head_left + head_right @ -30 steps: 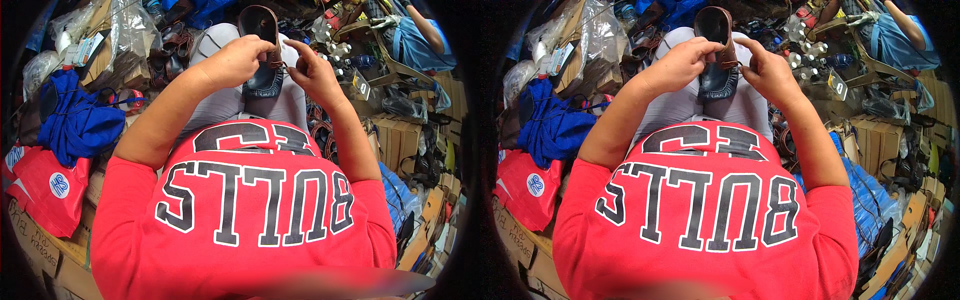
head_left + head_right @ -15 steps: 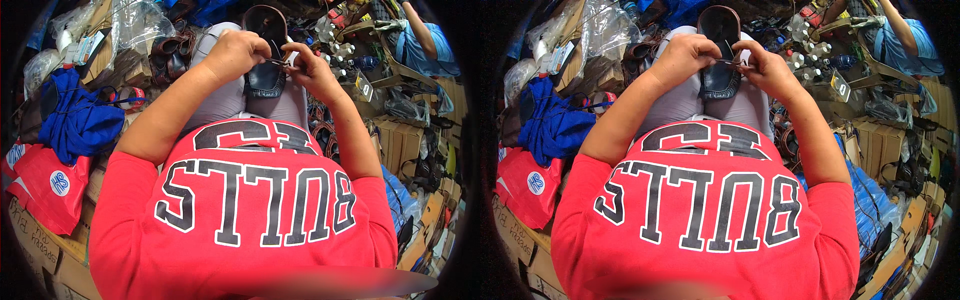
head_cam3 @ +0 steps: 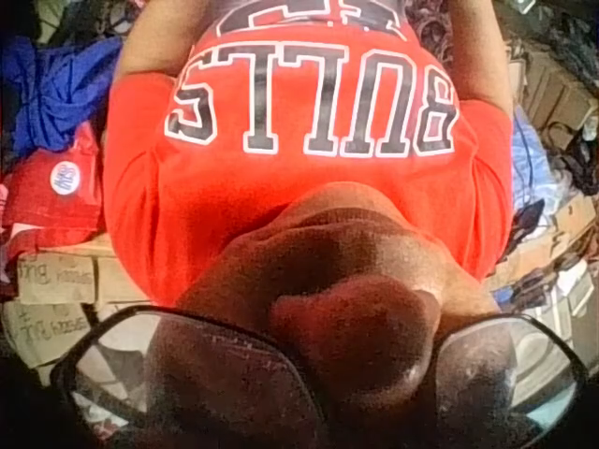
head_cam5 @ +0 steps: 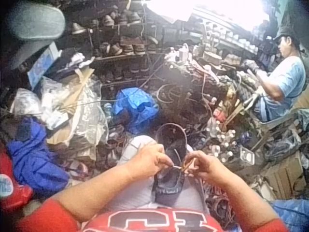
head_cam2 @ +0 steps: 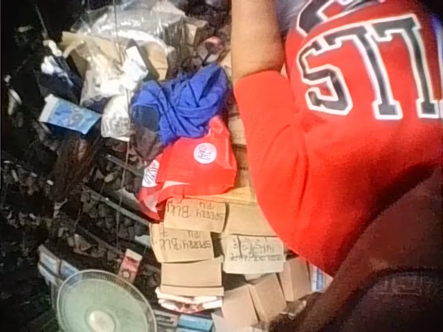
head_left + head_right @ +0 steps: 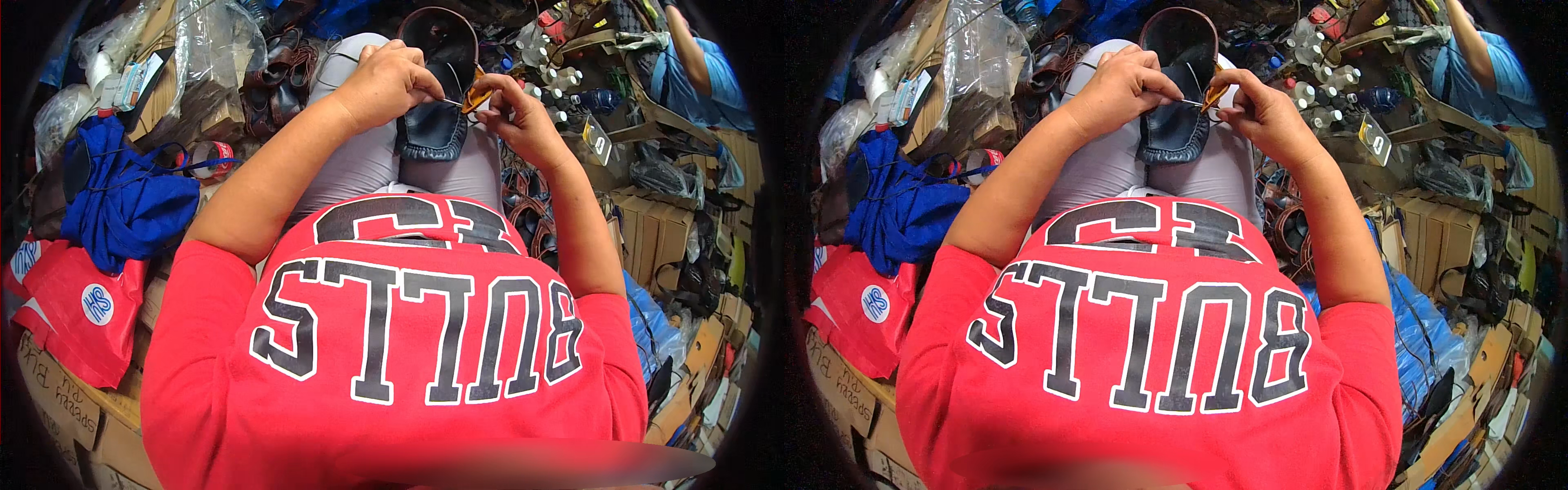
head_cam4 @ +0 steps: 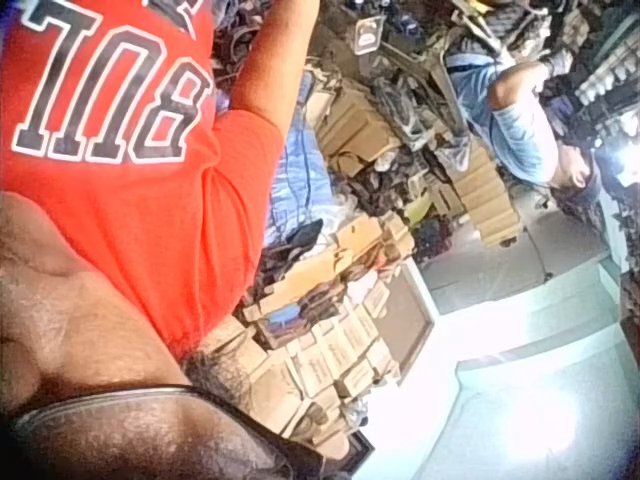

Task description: Hand-stitching leather shoe components using a needle and thread in a workshop.

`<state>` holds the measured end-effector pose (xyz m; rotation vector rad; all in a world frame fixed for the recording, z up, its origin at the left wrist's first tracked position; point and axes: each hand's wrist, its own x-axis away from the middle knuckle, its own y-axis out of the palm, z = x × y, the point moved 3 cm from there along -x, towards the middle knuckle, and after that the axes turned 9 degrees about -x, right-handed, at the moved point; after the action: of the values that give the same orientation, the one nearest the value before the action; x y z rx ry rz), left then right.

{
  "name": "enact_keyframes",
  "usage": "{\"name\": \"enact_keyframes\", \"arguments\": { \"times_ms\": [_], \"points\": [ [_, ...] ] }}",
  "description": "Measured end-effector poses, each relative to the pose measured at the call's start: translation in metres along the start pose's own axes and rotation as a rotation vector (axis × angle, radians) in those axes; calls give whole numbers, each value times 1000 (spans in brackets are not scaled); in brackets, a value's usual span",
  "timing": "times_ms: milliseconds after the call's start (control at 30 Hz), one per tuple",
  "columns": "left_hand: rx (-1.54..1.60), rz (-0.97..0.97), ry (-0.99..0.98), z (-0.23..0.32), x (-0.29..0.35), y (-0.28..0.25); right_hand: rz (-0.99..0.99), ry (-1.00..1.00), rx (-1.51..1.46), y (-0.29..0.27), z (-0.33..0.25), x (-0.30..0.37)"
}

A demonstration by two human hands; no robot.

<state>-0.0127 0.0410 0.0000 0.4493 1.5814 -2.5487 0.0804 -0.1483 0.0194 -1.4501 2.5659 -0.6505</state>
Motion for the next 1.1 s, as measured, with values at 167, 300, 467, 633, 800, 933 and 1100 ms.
{"name": "enact_keyframes", "arguments": {
  "times_ms": [167, 300, 467, 633, 800, 933, 1100],
  "points": [
    [21, -5, 14, -1, 1, 1, -5, -10, 17, 0, 1, 0],
    [32, -5, 1, 0, 1, 1, 4, -19, 0, 1, -1, 0],
    [57, -19, -8, 3, -1, 6, 137, 77, -197, 5, 6, 6],
    [70, -18, -67, 11, -1, 5, 185, -4, -88, 6, 22, 14],
    [46, 20, -74, 10, 0, 11, 191, 96, -422, 6, 10, 14],
    [46, -5, -105, 12, 0, 10, 124, -135, 82, -6, -5, 14],
    [59, 32, -83, 13, 2, 13, 165, 9, -7, -2, 9, 13]
  ]
}}
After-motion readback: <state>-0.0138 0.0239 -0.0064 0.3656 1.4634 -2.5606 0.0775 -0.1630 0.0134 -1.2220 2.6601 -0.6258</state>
